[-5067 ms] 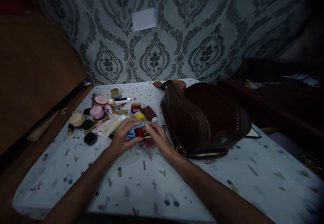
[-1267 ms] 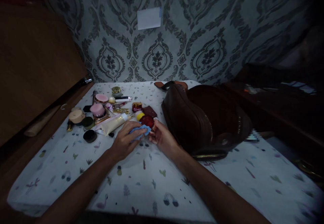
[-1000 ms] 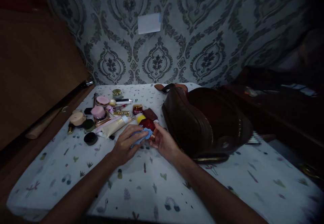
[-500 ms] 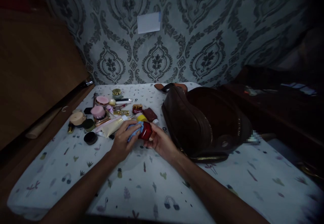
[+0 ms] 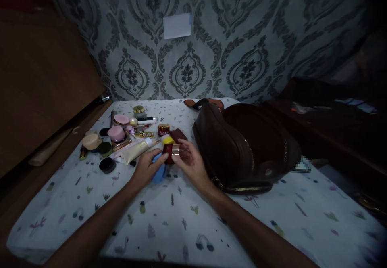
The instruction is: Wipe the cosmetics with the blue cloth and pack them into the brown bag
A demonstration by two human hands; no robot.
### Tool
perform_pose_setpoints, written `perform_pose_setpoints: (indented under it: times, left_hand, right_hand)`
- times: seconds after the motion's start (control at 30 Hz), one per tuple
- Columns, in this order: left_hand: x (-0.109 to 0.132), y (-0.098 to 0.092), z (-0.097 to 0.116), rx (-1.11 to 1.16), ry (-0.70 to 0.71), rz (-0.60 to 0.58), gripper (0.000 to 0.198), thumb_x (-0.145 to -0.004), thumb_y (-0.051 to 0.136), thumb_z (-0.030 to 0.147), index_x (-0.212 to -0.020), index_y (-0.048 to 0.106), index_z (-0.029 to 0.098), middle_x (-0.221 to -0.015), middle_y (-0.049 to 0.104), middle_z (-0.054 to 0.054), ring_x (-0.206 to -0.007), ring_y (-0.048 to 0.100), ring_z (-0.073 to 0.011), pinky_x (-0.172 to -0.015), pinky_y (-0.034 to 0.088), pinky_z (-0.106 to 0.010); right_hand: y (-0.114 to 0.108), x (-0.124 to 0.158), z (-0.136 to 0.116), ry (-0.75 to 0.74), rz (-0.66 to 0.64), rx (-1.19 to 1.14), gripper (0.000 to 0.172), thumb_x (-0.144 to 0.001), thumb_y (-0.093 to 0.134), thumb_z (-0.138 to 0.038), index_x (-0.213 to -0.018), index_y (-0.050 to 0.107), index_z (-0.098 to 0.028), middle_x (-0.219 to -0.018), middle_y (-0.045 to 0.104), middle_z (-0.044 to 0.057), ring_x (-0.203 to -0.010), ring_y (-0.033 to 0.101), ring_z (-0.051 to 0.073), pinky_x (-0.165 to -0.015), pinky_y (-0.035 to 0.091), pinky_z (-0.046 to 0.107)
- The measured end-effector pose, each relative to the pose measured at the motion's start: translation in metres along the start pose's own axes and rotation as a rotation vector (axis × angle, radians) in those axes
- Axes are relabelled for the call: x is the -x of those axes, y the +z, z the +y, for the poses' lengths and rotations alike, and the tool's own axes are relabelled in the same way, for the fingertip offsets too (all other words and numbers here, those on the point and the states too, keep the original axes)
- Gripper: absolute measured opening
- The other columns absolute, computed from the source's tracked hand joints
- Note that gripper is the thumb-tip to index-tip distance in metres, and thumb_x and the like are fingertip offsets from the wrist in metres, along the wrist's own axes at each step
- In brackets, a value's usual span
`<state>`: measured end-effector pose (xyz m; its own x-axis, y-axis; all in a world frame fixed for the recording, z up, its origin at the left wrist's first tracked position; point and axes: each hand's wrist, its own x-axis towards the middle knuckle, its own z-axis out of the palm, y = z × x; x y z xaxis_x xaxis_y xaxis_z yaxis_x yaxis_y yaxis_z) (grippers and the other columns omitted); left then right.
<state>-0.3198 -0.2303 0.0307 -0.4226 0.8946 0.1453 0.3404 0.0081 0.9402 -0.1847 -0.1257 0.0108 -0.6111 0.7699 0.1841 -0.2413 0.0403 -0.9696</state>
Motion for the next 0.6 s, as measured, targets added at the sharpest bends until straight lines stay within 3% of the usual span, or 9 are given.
perform_pose_setpoints:
  times: [0.1, 0.2, 0.3, 0.47, 0.6]
  left_hand:
    - [-0.001, 0.004, -0.007, 0.359, -0.195, -0.075, 0.046, -0.078, 0.068, 0.060, -0.087, 0.067, 0.015, -0.068, 0.061, 0.001, -0.055, 0.050, -0.0104, -0.053, 0.040, -0.021]
    - [-0.002, 0.007, -0.011, 0.535, -0.239, -0.069, 0.046, -0.073, 0.076, 0.056, -0.091, 0.070, 0.014, -0.072, 0.065, 0.000, -0.058, 0.055, -0.0103, -0.058, 0.046, -0.021]
    - [-0.002, 0.009, -0.009, 0.596, -0.249, -0.080, 0.048, -0.068, 0.080, 0.054, -0.091, 0.071, 0.013, -0.074, 0.068, -0.002, -0.062, 0.058, -0.0114, -0.061, 0.048, -0.021]
    - [-0.003, 0.009, -0.005, 0.607, -0.300, -0.149, 0.048, -0.065, 0.084, 0.051, -0.089, 0.071, 0.012, -0.074, 0.069, -0.003, -0.059, 0.060, -0.0116, -0.061, 0.049, -0.023]
    - [-0.005, 0.008, -0.008, 0.512, -0.329, -0.023, 0.049, -0.059, 0.086, 0.052, -0.082, 0.066, 0.014, -0.068, 0.066, 0.001, -0.055, 0.057, -0.0103, -0.055, 0.047, -0.021]
  right_hand:
    - [-0.002, -0.003, 0.001, -0.043, 0.023, 0.040, 0.073, -0.060, 0.085, -0.033, -0.125, 0.053, -0.023, -0.114, 0.062, 0.007, -0.103, 0.062, 0.022, -0.090, 0.051, 0.036]
    - [-0.005, -0.006, 0.001, -0.044, 0.010, 0.041, 0.062, -0.059, 0.085, -0.034, -0.114, 0.060, -0.022, -0.110, 0.064, 0.006, -0.105, 0.061, 0.023, -0.092, 0.050, 0.036]
    - [-0.005, -0.006, -0.002, -0.066, 0.020, 0.049, 0.053, -0.058, 0.086, -0.034, -0.105, 0.063, -0.022, -0.103, 0.065, 0.003, -0.099, 0.061, 0.022, -0.091, 0.050, 0.035]
    - [0.002, 0.000, -0.009, -0.010, -0.041, -0.136, 0.053, -0.063, 0.082, -0.032, -0.107, 0.055, -0.026, -0.097, 0.067, 0.000, -0.091, 0.064, 0.019, -0.087, 0.051, 0.033]
    - [0.004, 0.000, -0.008, 0.000, -0.009, -0.129, 0.054, -0.062, 0.082, -0.031, -0.106, 0.052, -0.026, -0.100, 0.065, 0.001, -0.094, 0.063, 0.020, -0.088, 0.051, 0.033]
